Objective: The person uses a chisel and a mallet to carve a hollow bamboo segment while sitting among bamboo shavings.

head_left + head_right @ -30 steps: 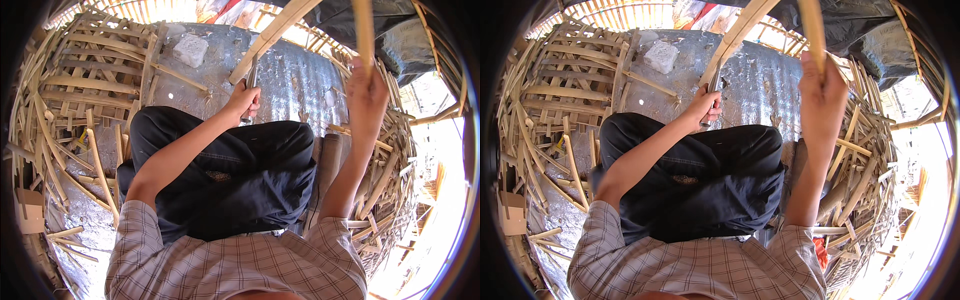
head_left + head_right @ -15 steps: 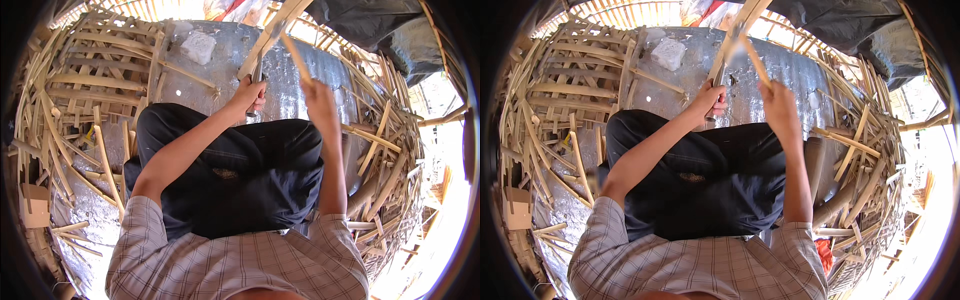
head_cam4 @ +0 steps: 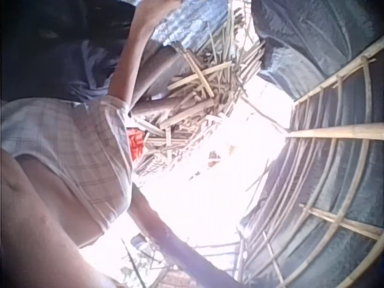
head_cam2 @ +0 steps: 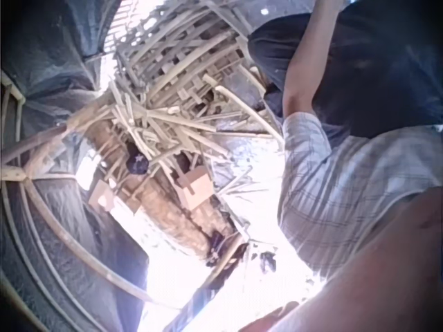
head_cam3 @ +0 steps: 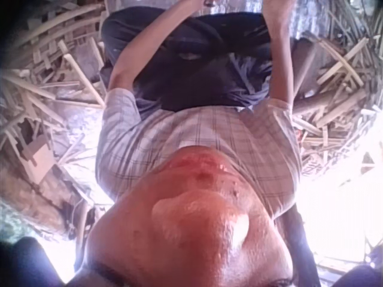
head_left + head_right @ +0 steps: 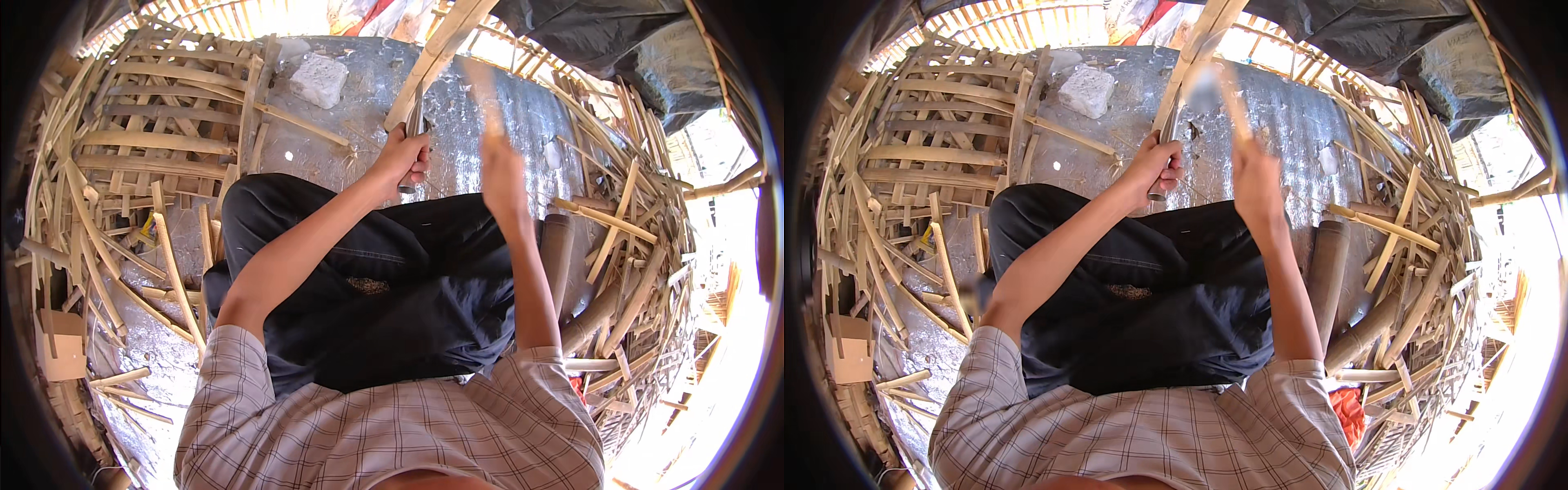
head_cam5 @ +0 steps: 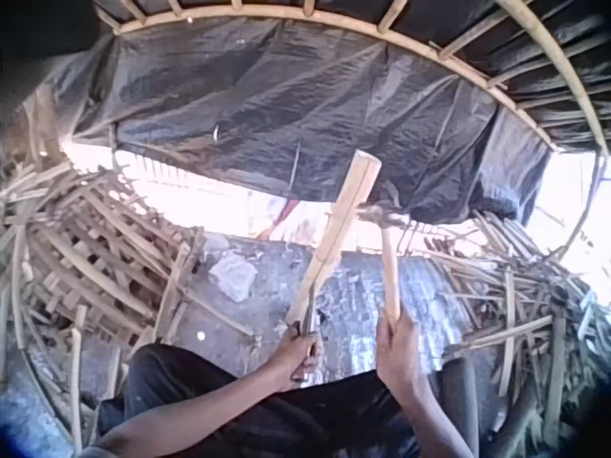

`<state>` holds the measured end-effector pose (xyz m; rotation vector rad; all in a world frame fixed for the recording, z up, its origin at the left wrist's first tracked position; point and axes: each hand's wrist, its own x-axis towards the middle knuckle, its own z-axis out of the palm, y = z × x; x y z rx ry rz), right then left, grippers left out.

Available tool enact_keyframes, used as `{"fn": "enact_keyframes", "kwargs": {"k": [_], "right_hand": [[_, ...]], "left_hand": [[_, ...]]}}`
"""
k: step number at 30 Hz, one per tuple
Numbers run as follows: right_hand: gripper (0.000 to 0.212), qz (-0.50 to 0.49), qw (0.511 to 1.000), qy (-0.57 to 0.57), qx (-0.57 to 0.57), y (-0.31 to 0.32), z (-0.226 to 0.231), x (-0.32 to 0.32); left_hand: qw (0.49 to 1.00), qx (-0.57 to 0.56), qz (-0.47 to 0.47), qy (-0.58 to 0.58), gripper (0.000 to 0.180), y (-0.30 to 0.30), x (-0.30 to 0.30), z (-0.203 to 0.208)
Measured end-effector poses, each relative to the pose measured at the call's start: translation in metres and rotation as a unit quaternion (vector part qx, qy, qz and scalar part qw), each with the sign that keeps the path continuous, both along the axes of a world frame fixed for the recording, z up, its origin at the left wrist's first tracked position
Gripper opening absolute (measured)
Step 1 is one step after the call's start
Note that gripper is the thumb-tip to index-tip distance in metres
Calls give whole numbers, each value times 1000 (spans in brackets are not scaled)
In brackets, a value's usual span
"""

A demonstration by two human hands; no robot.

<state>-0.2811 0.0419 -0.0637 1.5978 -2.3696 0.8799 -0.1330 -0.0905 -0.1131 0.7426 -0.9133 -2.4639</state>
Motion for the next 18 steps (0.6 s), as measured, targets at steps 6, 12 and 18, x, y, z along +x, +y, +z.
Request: {"fn": "enact_keyframes", "kwargs": {"k": [6, 12, 18], "right_hand": [[36, 28, 938, -118, 324, 12, -38, -6], [39, -51, 992, -67, 90, -13, 87, 14], [37, -27, 971, -215, -99, -43, 61, -8]], "left_hand": [[998, 47, 23, 34, 14, -28, 8, -8], [994, 91, 36, 58, 19, -50, 14, -10], [998, 61, -15, 27, 18, -58, 16, -16]]}}
